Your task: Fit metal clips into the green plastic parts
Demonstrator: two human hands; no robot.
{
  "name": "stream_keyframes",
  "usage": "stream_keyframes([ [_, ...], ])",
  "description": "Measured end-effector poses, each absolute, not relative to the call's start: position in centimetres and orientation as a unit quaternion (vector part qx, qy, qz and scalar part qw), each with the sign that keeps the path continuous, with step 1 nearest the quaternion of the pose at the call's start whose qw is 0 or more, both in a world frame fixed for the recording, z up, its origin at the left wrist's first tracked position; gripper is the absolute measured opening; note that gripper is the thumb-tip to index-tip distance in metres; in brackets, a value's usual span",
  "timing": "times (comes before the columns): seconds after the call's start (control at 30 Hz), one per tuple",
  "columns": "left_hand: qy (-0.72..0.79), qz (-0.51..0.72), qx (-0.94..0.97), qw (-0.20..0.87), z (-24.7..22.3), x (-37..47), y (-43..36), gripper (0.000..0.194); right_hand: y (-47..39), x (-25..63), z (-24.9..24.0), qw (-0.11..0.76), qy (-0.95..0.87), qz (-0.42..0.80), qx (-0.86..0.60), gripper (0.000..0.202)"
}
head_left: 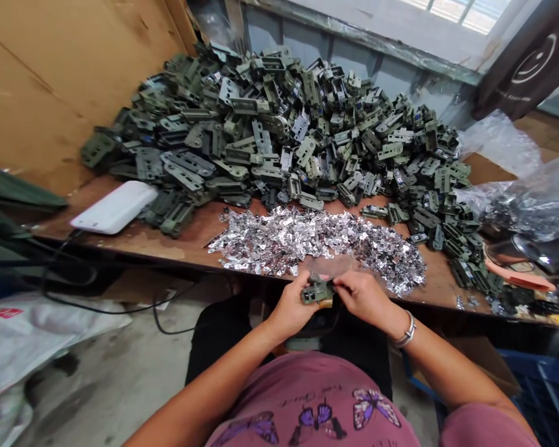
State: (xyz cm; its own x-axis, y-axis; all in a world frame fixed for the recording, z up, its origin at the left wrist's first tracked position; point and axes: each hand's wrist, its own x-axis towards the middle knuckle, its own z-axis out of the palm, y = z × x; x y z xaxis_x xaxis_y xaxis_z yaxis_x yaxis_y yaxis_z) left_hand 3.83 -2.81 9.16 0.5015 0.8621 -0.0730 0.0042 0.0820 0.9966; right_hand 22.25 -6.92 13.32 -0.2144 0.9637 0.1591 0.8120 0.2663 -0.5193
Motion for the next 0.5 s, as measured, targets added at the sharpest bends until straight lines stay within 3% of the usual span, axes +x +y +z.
stream_keyframes([
  [0.27,0.371,0.303,0.555,0.68,9.4,1.4,-3.5,0.042,-8.5,21.9,13.8,0.302,-0.808,0.145,-0.484,0.013],
  [0.5,0.378,0.265,0.574,0.676,10.1,1.1,-3.8,0.036,-9.1,20.7,12.3,0.284,-0.851,0.093,-0.433,0.018],
])
